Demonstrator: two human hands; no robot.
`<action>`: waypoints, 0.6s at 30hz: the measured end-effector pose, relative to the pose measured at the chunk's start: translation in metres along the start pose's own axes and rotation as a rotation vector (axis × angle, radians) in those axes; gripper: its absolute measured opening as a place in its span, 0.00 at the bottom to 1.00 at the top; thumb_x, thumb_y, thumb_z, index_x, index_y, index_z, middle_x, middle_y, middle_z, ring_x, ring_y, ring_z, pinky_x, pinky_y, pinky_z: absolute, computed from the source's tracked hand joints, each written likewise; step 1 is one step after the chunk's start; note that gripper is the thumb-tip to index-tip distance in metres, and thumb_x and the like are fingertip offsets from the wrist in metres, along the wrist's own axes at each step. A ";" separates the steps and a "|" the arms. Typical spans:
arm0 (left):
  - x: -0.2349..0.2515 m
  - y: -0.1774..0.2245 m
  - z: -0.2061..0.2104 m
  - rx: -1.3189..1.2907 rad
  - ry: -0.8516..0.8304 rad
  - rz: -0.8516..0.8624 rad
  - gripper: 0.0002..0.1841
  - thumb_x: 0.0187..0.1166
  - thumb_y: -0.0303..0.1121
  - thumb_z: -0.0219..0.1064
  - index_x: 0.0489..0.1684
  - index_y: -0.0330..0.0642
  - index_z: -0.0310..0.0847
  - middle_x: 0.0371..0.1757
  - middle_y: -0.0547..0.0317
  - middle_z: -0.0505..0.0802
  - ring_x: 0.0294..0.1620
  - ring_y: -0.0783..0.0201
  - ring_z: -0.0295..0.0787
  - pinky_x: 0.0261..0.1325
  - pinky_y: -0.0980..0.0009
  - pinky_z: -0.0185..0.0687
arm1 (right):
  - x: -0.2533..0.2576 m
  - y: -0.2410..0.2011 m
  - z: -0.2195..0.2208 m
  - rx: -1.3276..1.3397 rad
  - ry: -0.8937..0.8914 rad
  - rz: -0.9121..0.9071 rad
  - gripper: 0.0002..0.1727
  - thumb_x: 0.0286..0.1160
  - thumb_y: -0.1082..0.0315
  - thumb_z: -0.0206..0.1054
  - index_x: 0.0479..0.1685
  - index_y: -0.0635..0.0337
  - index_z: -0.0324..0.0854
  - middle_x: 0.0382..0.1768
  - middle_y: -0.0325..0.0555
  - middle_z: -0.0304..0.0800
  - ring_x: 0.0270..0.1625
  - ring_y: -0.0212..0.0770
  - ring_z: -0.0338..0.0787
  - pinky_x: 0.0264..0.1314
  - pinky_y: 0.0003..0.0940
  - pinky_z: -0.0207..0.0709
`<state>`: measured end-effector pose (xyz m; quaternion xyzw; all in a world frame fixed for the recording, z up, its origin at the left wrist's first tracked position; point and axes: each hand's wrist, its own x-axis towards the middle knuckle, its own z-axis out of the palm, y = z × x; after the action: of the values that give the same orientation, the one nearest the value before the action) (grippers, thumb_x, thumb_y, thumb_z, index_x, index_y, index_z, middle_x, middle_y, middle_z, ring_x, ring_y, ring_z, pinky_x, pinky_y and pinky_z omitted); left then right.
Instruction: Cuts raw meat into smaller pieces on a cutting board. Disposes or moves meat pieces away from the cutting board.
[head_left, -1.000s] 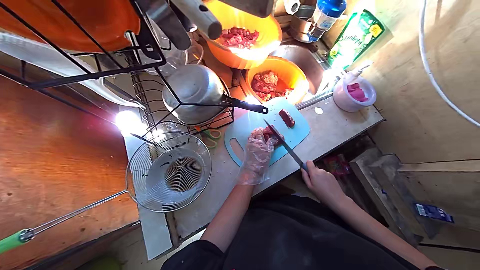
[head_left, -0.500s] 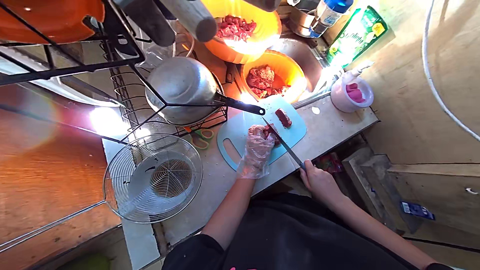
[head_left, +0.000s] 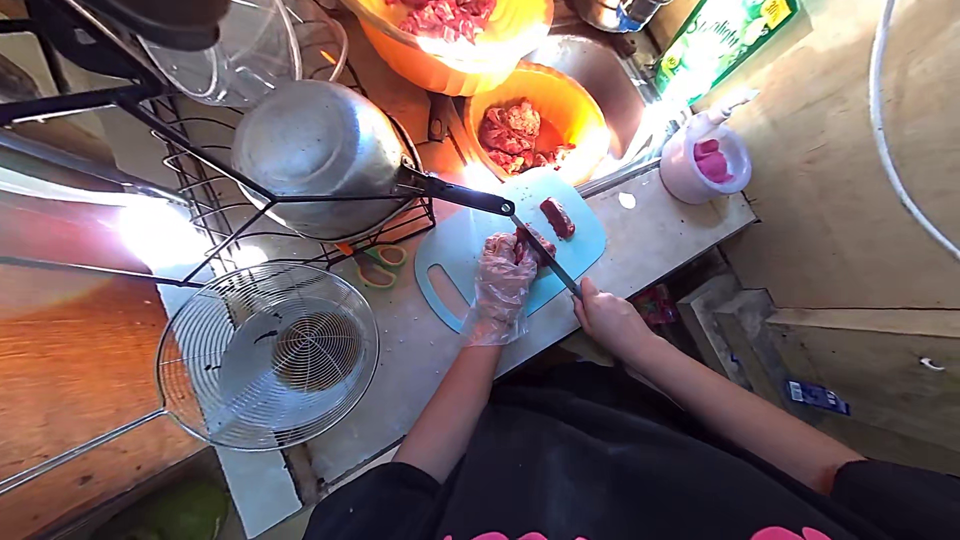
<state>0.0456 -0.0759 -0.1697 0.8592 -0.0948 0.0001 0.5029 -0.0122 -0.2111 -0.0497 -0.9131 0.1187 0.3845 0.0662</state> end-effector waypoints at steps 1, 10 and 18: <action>-0.001 0.001 -0.001 0.016 -0.004 -0.008 0.15 0.79 0.34 0.72 0.58 0.34 0.84 0.64 0.40 0.87 0.69 0.47 0.85 0.73 0.50 0.79 | -0.003 -0.001 -0.005 -0.025 -0.010 0.006 0.23 0.98 0.58 0.40 0.73 0.67 0.66 0.52 0.65 0.89 0.61 0.63 0.92 0.62 0.56 0.82; -0.011 0.007 -0.004 0.007 -0.018 0.061 0.16 0.82 0.31 0.69 0.64 0.37 0.82 0.69 0.42 0.86 0.72 0.50 0.84 0.75 0.53 0.79 | -0.021 0.018 -0.006 -0.078 -0.091 0.053 0.24 0.98 0.58 0.40 0.76 0.69 0.65 0.53 0.67 0.89 0.61 0.65 0.91 0.63 0.57 0.80; -0.010 0.014 -0.008 0.044 -0.025 0.036 0.18 0.83 0.32 0.68 0.68 0.36 0.80 0.73 0.42 0.85 0.74 0.49 0.83 0.76 0.53 0.78 | 0.015 -0.006 -0.017 -0.069 -0.021 0.017 0.21 0.98 0.57 0.42 0.70 0.64 0.66 0.46 0.64 0.89 0.54 0.65 0.93 0.55 0.59 0.83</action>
<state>0.0346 -0.0740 -0.1550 0.8682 -0.1167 0.0004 0.4823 0.0113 -0.2113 -0.0490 -0.9097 0.1123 0.3985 0.0324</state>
